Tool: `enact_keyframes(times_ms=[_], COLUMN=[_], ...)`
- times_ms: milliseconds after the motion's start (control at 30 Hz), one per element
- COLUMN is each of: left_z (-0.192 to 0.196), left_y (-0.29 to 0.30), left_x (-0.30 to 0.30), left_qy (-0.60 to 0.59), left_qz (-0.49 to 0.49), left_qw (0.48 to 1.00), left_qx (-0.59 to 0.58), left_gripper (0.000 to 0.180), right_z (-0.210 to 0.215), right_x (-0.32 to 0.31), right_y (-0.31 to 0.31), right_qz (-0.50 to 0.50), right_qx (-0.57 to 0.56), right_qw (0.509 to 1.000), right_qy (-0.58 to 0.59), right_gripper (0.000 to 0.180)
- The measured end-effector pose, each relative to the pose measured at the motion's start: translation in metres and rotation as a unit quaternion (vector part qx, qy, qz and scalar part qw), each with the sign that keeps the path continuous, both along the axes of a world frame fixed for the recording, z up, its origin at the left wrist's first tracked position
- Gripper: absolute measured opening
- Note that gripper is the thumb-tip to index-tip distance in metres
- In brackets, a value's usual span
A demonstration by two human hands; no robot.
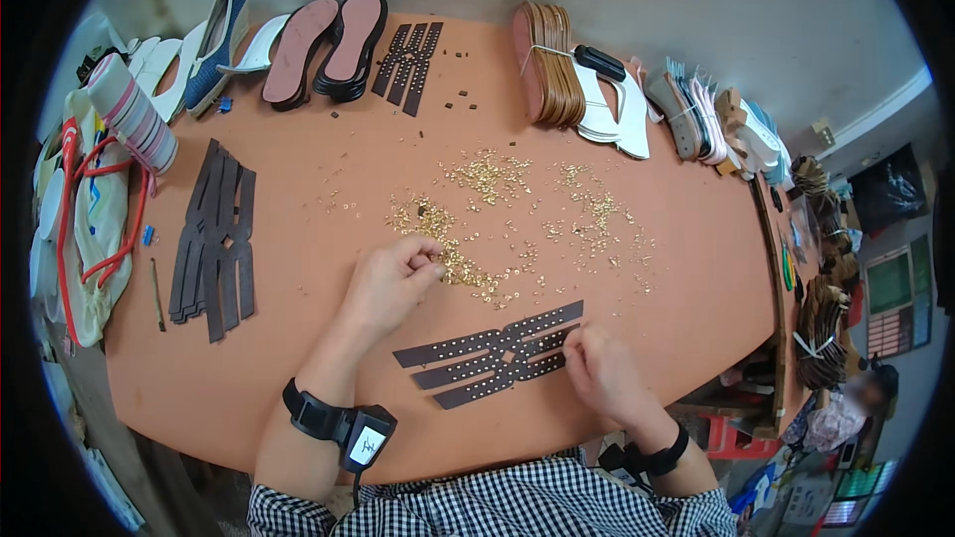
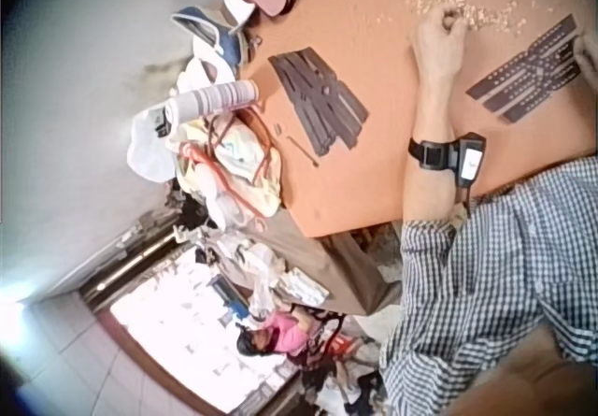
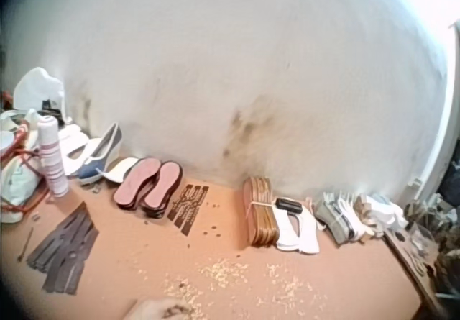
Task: Manually assembling shoe straps by placing and securing small metal decorative studs into pre-punched holes.
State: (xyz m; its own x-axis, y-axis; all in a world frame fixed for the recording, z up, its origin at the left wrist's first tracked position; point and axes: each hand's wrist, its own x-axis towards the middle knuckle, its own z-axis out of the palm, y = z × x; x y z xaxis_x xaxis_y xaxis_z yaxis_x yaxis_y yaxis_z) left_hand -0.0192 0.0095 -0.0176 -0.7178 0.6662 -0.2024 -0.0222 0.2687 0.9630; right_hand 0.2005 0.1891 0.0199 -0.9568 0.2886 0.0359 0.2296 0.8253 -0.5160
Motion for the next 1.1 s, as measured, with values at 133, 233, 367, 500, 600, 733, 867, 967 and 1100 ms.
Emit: enact_keyframes(times_ms=[133, 233, 367, 500, 600, 733, 867, 967, 1100], left_z=[0.005, 0.005, 0.0, 0.005, 0.004, 0.002, 0.003, 0.001, 0.003], left_y=[0.0, 0.0, 0.0, 0.001, 0.001, 0.002, 0.002, 0.001, 0.001], left_x=[0.001, 0.001, 0.0, 0.0, -0.001, 0.0, 0.0, 0.001, 0.0], left_qy=[-0.01, -0.011, 0.016, 0.018, 0.015, 0.018, 0.031, 0.026, 0.02], left_qz=[0.0, 0.004, 0.002, 0.001, 0.003, 0.002, 0.004, 0.005, 0.003], left_qw=[1.0, 1.0, 1.0, 1.0, 1.0, 1.0, 0.999, 1.0, 1.0], left_qx=[-0.008, -0.008, -0.005, -0.013, -0.009, -0.001, -0.008, -0.005, -0.005], left_gripper=[0.022, 0.023, 0.023, 0.023, 0.022, 0.021, 0.021, 0.021, 0.02], right_z=[-0.009, -0.012, -0.012, -0.013, -0.015, -0.013, -0.007, -0.003, 0.003], right_x=[0.0, 0.0, -0.006, -0.008, -0.008, -0.007, -0.01, -0.016, -0.026], right_y=[-0.005, -0.006, -0.012, -0.012, -0.01, -0.011, -0.008, 0.002, 0.008], right_qz=[0.002, -0.015, -0.005, 0.014, 0.023, 0.025, 0.043, 0.062, 0.041], right_qx=[0.019, 0.024, 0.051, 0.082, 0.081, 0.086, 0.074, 0.04, -0.03], right_qw=[0.999, 0.999, 0.998, 0.996, 0.996, 0.995, 0.995, 0.993, 0.988], right_qy=[-0.041, -0.032, -0.036, -0.036, -0.028, -0.04, -0.05, -0.09, -0.148], right_gripper=[0.009, 0.009, 0.01, 0.012, 0.013, 0.013, 0.012, 0.012, 0.014])
